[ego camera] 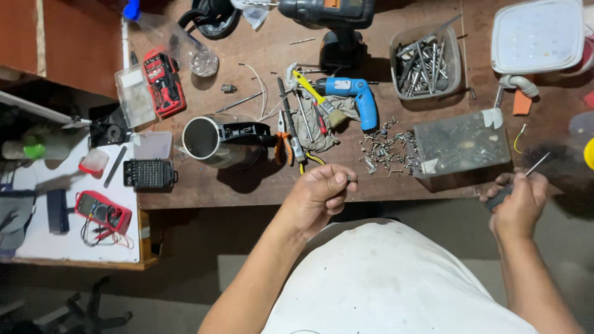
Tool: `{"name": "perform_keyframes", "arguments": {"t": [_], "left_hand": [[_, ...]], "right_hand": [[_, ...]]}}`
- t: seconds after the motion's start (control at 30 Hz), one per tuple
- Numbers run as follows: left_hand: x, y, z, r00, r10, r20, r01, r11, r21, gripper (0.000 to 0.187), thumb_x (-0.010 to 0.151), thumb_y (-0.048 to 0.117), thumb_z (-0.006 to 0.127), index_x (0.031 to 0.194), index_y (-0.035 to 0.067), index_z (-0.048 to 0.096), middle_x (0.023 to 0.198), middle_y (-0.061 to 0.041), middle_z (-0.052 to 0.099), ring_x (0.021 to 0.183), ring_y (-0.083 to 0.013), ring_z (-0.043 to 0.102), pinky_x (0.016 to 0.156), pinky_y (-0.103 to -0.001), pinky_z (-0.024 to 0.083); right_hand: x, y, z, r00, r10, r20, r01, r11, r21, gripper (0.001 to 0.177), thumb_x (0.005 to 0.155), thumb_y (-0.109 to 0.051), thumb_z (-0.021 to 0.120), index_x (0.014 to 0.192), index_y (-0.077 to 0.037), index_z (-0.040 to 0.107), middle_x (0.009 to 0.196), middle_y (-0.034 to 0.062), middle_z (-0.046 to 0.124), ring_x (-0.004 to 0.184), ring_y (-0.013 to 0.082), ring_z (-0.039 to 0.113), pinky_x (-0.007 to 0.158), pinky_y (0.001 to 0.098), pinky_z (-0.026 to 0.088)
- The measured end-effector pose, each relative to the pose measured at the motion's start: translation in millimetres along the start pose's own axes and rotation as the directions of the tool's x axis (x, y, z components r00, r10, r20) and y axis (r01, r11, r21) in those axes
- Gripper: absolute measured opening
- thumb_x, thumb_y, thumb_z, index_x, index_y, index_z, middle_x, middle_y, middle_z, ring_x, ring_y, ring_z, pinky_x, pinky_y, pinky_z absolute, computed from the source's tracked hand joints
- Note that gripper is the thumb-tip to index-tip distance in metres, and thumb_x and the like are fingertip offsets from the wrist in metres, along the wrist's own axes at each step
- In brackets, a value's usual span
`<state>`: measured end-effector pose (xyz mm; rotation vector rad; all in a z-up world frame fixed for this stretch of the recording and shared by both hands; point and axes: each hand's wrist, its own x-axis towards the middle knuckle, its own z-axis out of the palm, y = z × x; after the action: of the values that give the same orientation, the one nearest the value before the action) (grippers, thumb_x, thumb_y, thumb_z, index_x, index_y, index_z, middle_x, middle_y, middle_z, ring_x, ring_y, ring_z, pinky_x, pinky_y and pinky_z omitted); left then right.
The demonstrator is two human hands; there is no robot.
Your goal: The person uses a screwdriver to remove screws from the base of a stainless steel electric kettle. They then select a screw from a container and attempt to insert it into the kettle's base, continuing to adjust the internal components.
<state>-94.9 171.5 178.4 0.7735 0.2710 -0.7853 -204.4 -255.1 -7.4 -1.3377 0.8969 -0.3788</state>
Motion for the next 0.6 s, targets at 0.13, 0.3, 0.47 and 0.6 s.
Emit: {"name": "perform_keyframes", "arguments": {"t": [0.13, 0.3, 0.47, 0.6], "left_hand": [[-30.4, -4.6, 10.0, 0.965, 0.174, -0.195, -0.142, 0.975, 0.170, 0.020, 0.111, 0.013, 0.081, 0.122, -0.003, 0.081, 0.102, -0.016, 0.082, 0.071, -0.0075, 0.059, 0.058, -0.019, 0.041], [-75.2, 7.7, 25.6, 0.912, 0.292, -0.289, -0.157, 0.899, 0.410, 0.016, 0.112, 0.016, 0.079, 0.121, 0.004, 0.084, 0.106, -0.014, 0.088, 0.068, -0.0099, 0.057, 0.064, -0.023, 0.045], [-112.0, 26.5, 21.7, 0.868, 0.413, -0.276, -0.206, 0.805, 0.556, 0.015, 0.113, 0.019, 0.077, 0.119, 0.008, 0.085, 0.109, -0.009, 0.091, 0.070, -0.0108, 0.067, 0.069, -0.024, 0.056], [-135.8, 47.7, -3.5, 0.855, 0.416, -0.309, -0.202, 0.816, 0.541, 0.013, 0.114, 0.016, 0.077, 0.119, 0.008, 0.086, 0.107, -0.006, 0.088, 0.074, -0.0083, 0.068, 0.071, -0.023, 0.060]], "right_hand": [[-109.1, -142.3, 53.9, 0.851, 0.154, 0.502, 0.081, 0.906, -0.416, 0.040, 0.128, -0.007, 0.057, 0.165, 0.000, 0.069, 0.105, 0.0203, 0.077, 0.089, 0.0308, 0.072, 0.088, 0.0476, 0.066], [-163.1, -196.6, 124.9, 0.421, 0.074, 0.904, 0.657, 0.662, -0.360, 0.054, 0.105, -0.034, 0.079, 0.158, -0.025, 0.082, 0.138, 0.0003, 0.092, 0.123, 0.0146, 0.086, 0.107, 0.0313, 0.059], [-199.4, -212.0, 172.0, 0.303, 0.064, 0.951, 0.761, 0.585, -0.282, 0.050, 0.106, -0.037, 0.078, 0.156, -0.031, 0.084, 0.130, -0.0027, 0.095, 0.116, 0.0150, 0.090, 0.100, 0.0311, 0.062], [-232.2, -211.9, 207.0, 0.287, 0.052, 0.956, 0.783, 0.563, -0.266, 0.049, 0.107, -0.035, 0.077, 0.154, -0.028, 0.084, 0.126, -0.0051, 0.096, 0.113, 0.0136, 0.090, 0.098, 0.0319, 0.063]]}}
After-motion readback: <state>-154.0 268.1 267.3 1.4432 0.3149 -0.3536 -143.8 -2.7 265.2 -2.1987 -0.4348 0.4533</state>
